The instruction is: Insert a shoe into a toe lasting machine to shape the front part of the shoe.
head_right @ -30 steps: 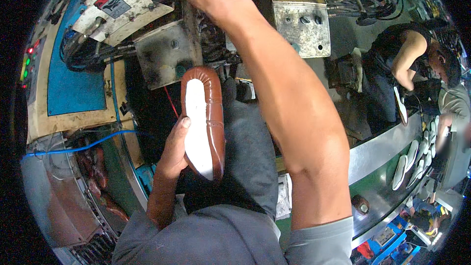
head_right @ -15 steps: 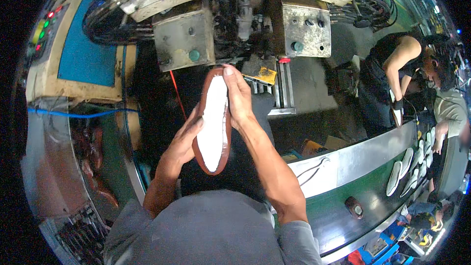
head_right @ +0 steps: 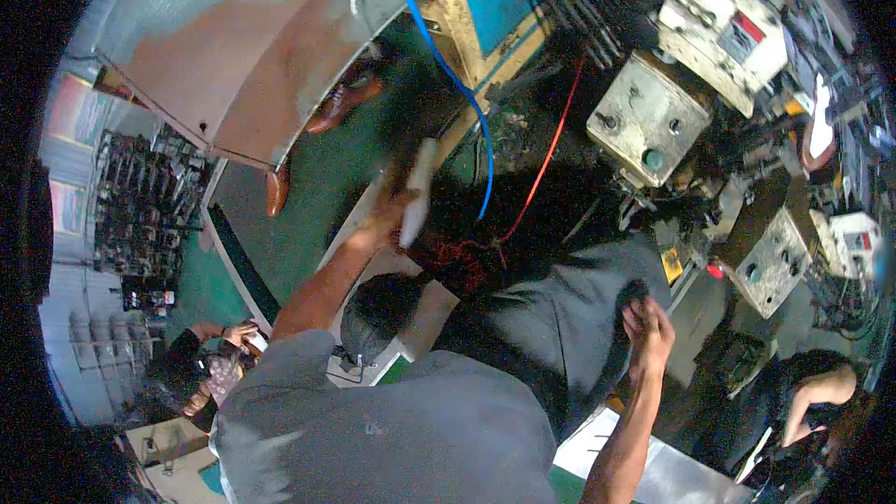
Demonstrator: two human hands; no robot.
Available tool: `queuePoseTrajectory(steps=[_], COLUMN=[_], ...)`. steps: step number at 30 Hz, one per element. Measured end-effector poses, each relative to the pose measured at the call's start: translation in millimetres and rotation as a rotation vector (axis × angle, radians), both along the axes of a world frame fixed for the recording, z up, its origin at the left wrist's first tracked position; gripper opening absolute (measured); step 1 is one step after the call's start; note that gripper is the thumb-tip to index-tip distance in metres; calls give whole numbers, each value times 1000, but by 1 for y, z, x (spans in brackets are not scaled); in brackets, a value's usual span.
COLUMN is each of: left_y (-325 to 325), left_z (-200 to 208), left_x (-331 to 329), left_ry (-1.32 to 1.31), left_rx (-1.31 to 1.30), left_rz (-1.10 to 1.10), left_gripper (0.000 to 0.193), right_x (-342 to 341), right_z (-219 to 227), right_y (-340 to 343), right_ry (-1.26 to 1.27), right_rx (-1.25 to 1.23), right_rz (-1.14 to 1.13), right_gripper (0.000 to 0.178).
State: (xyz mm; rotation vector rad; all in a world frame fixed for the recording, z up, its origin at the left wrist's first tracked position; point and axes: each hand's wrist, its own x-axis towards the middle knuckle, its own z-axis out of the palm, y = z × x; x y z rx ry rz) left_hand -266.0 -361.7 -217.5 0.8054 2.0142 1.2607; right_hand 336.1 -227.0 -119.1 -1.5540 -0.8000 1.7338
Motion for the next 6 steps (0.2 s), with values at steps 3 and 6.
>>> queuePoseTrajectory(steps=[3, 6], left_y=[-16, -101], left_z=[23, -8], left_x=[-61, -133], left_ry=[283, 893], left_rx=[-464, -920], left_rz=[99, 93], left_gripper=[102, 113], right_x=[72, 106], right_z=[-30, -51], right_y=[-38, -36], right_ry=[-60, 28], right_rx=[-64, -101], right_rz=[-172, -182], right_gripper=[66, 52])
